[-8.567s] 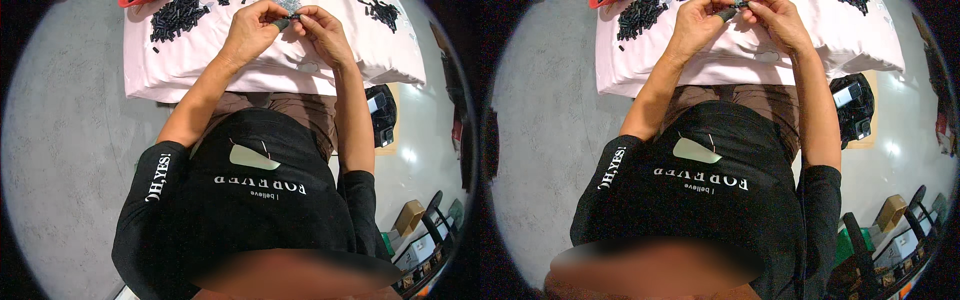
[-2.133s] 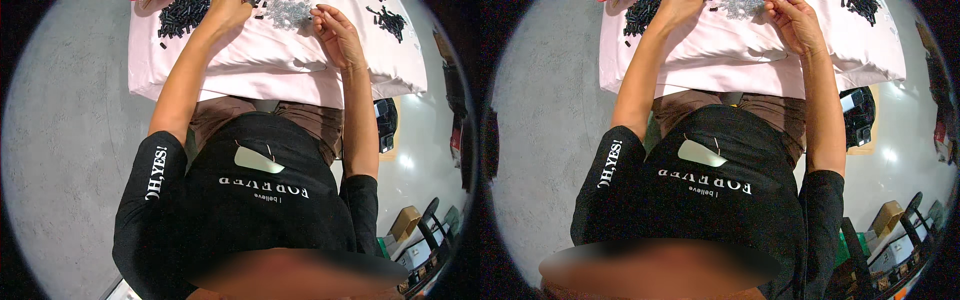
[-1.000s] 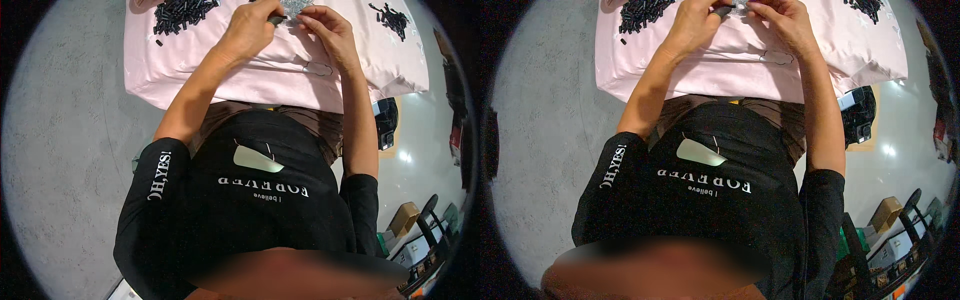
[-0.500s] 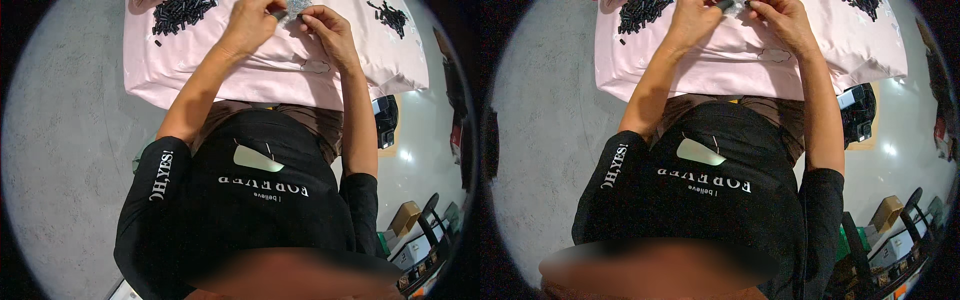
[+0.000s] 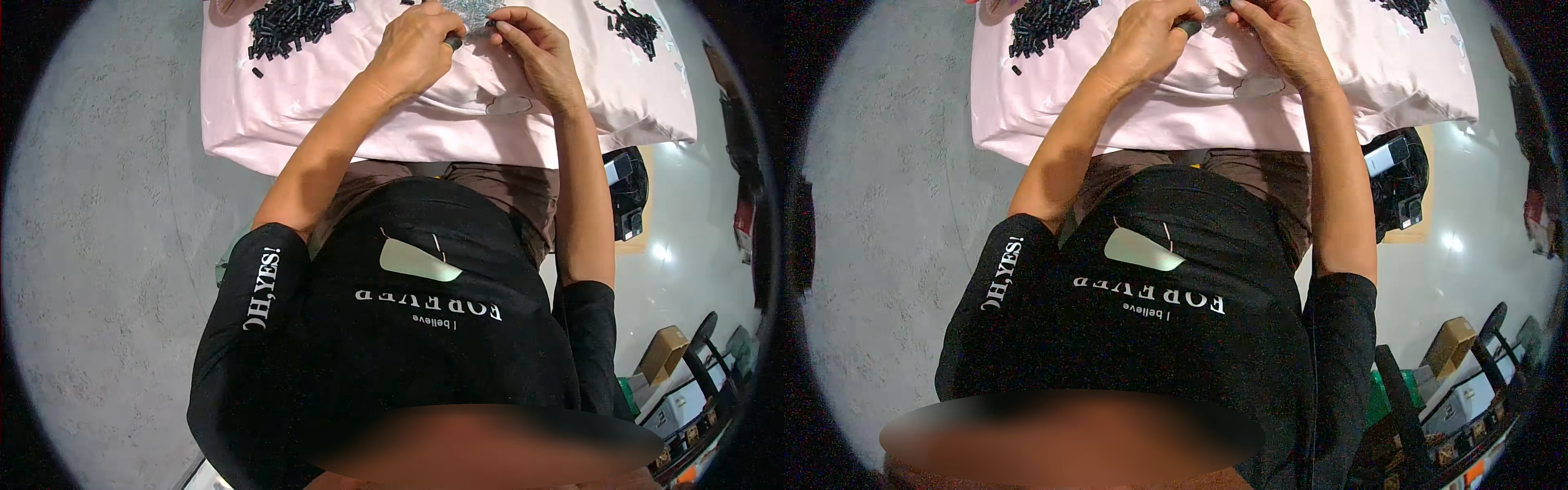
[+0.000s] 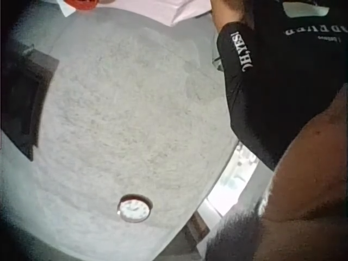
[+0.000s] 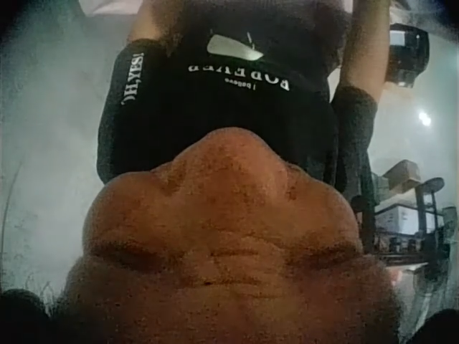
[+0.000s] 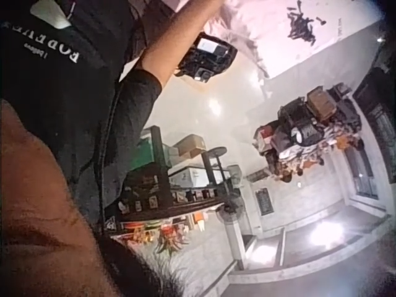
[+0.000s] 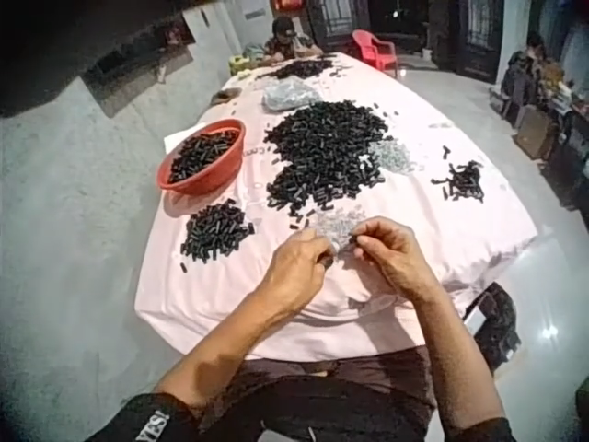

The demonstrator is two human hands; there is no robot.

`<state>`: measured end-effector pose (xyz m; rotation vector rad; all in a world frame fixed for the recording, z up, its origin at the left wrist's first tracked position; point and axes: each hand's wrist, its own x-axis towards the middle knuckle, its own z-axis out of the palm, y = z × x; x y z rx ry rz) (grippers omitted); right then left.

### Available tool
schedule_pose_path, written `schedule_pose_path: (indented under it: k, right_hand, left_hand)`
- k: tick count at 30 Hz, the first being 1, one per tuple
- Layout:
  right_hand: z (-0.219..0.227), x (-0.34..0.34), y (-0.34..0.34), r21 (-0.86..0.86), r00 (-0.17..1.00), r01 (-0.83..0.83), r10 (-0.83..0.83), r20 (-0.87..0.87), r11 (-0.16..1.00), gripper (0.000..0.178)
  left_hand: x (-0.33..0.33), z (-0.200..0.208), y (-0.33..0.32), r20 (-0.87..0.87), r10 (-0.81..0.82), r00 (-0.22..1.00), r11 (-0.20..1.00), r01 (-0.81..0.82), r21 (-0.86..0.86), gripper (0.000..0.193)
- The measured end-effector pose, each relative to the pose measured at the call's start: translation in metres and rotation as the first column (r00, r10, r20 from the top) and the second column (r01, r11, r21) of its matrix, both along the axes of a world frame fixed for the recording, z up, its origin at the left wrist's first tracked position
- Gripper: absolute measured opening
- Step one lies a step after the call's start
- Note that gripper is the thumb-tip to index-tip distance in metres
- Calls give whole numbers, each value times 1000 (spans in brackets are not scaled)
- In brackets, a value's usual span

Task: Assembling small black plastic components by manually attaching small clear parts to them on a workbench.

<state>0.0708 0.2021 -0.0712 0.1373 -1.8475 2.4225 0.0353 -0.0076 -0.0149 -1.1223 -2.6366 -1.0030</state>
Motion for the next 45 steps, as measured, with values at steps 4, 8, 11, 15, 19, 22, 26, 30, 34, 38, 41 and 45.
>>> schedule_pose_path:
  k: [4,8,11,15,19,22,26,30,34,38,41,45]
  right_hand:
    - [4,1,-2,-18,999,-8,9,41,1000,10]
    - [6,2,-2,-101,998,-12,18,59,995,10]
    - [6,0,-1,-92,1000,-18,20,22,996,10]
    - [10,2,-2,-128,999,-37,39,8,991,10]
    - [12,3,-3,-120,988,-96,81,-128,988,10]
    - [-15,-20,-8,-315,950,-212,119,-288,925,10]
    - [9,-1,-6,-115,999,15,-10,45,993,9]
    - [2,-2,1,-129,997,50,-42,62,990,8]
    - [-9,-7,9,-81,998,17,-21,-53,997,19]
    - [-7,-5,7,-68,999,14,-17,-37,998,18]
    - [-7,-6,7,-75,999,-10,6,-52,997,17]
    - [-3,-5,3,-84,999,-4,1,-41,996,17]
  left_hand:
    - [-2,-5,0,-22,-24,999,1000,25,14,11]
    - [2,-1,1,-122,-23,992,998,29,49,10]
    - [6,9,12,48,0,999,970,-11,244,11]
    - [13,21,19,140,19,990,942,-64,329,14]
    - [-2,5,4,138,60,989,953,-98,288,17]
    - [-11,-1,-12,18,147,989,967,-148,207,24]
    - [-21,-16,-34,99,291,951,932,-306,193,21]
    - [-23,-1,-25,142,296,945,938,-315,147,17]
    - [-50,4,-24,97,331,939,917,-344,199,16]
    - [-74,-5,-21,-16,307,952,933,-297,201,20]
    - [-79,-10,-18,-98,285,953,955,-275,111,22]
    - [-70,-1,-21,-13,317,948,942,-314,117,26]
